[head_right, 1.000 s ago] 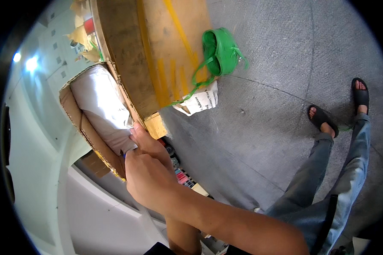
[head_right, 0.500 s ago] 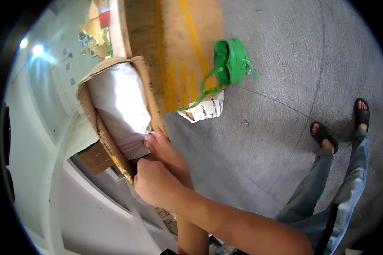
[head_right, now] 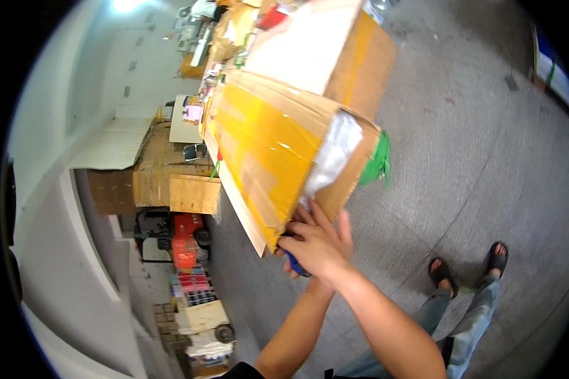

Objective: The person uses a box cutter to cut a cardboard box and then applies packing tape to seal it. They repeatedly cut and tape the box, adjusting its position on the table throughout the process.

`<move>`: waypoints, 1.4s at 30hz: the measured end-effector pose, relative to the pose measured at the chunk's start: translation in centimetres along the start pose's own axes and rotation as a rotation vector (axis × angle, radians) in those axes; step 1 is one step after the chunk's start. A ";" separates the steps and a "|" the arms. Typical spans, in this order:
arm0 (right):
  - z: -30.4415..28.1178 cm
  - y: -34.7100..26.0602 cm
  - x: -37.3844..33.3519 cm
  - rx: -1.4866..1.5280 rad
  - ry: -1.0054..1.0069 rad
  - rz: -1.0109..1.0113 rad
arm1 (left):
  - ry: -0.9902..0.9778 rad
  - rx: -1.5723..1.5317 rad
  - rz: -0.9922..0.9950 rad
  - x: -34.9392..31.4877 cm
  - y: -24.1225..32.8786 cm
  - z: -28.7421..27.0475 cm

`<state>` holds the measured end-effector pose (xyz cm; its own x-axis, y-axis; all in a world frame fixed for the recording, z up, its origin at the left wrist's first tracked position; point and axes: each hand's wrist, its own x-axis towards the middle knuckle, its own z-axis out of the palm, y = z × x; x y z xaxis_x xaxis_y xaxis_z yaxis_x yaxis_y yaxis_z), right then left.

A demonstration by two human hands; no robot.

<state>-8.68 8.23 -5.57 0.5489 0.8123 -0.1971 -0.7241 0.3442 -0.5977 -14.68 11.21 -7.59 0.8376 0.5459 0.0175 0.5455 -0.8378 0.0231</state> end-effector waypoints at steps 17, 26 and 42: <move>-1.8 -2.9 0.3 -0.109 -0.217 0.373 | 0.023 -0.158 -0.006 16.8 -19.2 -9.5; -3.2 -3.9 1.6 -0.169 -0.324 0.383 | -0.078 -0.116 -0.034 16.6 -18.2 -10.4; -9.9 -6.6 -7.6 -0.643 -0.613 0.645 | -0.066 -0.088 -0.024 17.6 -18.3 -9.9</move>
<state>-3.99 -4.89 -7.80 -0.2845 0.9088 -0.3050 -0.3499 -0.3947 -0.8496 -10.21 36.19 2.17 0.8257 0.5619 -0.0497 0.5637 -0.8185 0.1106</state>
